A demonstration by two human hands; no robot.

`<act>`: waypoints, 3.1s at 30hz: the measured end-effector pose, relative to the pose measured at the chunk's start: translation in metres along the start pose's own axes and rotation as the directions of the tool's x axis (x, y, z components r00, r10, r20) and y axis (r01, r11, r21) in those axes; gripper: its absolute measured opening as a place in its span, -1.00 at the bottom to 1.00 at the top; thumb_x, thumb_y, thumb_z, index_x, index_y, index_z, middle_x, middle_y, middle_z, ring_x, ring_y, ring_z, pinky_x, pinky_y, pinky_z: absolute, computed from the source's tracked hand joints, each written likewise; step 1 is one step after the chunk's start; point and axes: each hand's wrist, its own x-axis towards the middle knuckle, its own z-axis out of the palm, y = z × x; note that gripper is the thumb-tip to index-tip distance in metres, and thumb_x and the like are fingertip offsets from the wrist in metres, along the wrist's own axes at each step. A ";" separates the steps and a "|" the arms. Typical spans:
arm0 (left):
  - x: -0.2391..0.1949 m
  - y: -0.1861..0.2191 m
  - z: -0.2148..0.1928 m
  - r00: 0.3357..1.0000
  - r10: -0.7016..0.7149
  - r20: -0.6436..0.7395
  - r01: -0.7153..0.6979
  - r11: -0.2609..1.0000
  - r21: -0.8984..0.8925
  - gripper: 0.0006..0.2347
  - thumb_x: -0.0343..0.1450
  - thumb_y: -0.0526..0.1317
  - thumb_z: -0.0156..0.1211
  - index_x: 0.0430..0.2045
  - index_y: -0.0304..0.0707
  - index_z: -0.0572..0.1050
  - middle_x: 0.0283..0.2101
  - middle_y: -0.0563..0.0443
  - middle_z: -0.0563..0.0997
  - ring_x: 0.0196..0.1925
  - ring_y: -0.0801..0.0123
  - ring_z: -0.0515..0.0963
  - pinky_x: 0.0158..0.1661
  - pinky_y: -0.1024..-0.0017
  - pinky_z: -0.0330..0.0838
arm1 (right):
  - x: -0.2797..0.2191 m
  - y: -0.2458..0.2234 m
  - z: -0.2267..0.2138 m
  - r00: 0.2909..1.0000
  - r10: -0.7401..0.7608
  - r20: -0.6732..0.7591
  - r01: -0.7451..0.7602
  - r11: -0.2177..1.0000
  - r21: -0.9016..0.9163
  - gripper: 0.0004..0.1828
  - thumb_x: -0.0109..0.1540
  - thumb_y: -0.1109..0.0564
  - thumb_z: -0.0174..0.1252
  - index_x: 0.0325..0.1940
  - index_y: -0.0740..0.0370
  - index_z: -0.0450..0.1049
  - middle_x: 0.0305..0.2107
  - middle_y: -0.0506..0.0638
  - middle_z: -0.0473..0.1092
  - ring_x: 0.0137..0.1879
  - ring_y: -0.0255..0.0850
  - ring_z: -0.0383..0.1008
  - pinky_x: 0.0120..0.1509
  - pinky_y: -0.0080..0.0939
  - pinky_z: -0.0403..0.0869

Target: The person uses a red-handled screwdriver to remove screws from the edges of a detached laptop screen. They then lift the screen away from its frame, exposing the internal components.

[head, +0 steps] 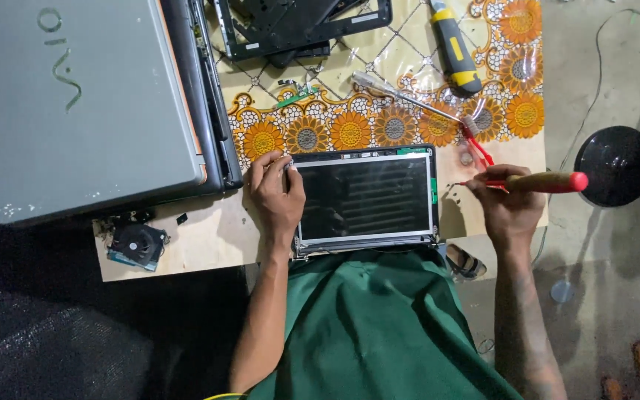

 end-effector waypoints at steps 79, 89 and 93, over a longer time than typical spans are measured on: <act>-0.005 -0.008 0.000 0.988 -0.156 -0.016 0.153 0.979 -0.135 -0.88 0.31 -0.33 0.27 -0.33 -0.24 0.60 -0.17 -0.02 0.51 -0.08 0.21 0.54 -0.04 0.27 0.41 | 0.009 -0.049 0.207 0.816 -0.138 0.562 0.168 0.986 -0.002 -0.86 0.17 0.24 0.24 -0.19 0.22 0.50 -0.38 0.16 0.41 -0.20 0.05 0.53 -0.21 -0.11 0.53; 0.004 0.002 -0.013 0.997 -0.030 -0.076 0.022 0.994 -0.108 -0.87 0.26 -0.34 0.25 -0.37 -0.18 0.60 -0.20 0.03 0.56 -0.17 0.12 0.58 -0.08 0.23 0.42 | 0.009 -0.080 0.209 0.776 -0.128 0.618 0.178 0.984 -0.019 -0.89 0.18 0.29 0.14 -0.23 0.37 0.42 -0.29 0.29 0.40 -0.16 0.16 0.53 -0.17 -0.04 0.56; -0.005 -0.013 0.002 0.992 -0.058 -0.109 0.045 0.992 -0.121 -0.86 0.25 -0.26 0.25 -0.36 -0.12 0.60 -0.16 0.10 0.56 -0.13 0.18 0.58 -0.05 0.30 0.41 | 0.016 -0.070 0.211 0.748 -0.091 0.657 0.170 0.984 -0.057 -0.87 0.19 0.29 0.18 -0.21 0.38 0.44 -0.33 0.26 0.41 -0.20 0.10 0.54 -0.24 -0.08 0.57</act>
